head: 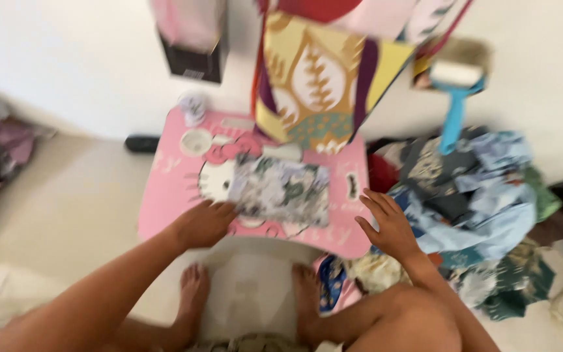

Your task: Using a lint roller to remove lint and debris from a small piece of fabric on a low table.

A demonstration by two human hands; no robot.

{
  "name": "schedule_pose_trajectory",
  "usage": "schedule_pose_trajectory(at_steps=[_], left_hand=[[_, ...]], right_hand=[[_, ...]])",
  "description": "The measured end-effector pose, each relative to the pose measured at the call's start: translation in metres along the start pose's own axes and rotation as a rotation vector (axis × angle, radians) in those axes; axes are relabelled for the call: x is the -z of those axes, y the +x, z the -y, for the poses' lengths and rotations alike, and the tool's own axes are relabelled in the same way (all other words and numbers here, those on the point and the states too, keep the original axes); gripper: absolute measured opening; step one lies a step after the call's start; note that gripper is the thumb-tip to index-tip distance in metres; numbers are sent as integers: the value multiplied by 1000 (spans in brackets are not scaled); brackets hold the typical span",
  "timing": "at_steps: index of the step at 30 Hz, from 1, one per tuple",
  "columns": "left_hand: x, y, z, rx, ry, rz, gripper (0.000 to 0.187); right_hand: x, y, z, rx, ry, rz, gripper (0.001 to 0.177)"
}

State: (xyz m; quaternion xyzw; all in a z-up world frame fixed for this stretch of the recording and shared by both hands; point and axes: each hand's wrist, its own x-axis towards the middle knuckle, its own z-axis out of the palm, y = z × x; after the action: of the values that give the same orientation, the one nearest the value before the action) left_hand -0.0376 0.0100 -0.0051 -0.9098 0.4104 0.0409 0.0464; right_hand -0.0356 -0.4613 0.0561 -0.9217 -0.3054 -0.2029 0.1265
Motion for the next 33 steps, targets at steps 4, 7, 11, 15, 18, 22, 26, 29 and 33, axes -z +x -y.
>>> schedule_pose_trajectory(at_steps=[4,7,11,15,18,22,26,29,33], left_hand=[[20,-10,19,-6,73,112,43],[-14,-3,50,-12,77,-15,38],[-18,11,64,90,79,56,39],[-41,28,63,173,-88,65,61],[-62,40,61,123,15,-88,39],[-42,50,47,152,-114,127,34],[-25,48,46,166,28,13,43],[-15,46,50,208,-20,60,48],[2,42,53,309,-147,92,55]], right_hand=[[73,52,-18,-99,-53,-340,37],[111,95,-26,-235,-101,-525,41],[106,128,-73,-675,125,-384,74],[105,147,-76,-821,460,-444,46],[109,141,-67,-699,434,-580,44],[113,112,-75,-448,276,-697,38],[110,115,-9,-439,441,-389,35],[72,125,37,-420,374,-49,41],[35,153,110,-370,512,356,44]])
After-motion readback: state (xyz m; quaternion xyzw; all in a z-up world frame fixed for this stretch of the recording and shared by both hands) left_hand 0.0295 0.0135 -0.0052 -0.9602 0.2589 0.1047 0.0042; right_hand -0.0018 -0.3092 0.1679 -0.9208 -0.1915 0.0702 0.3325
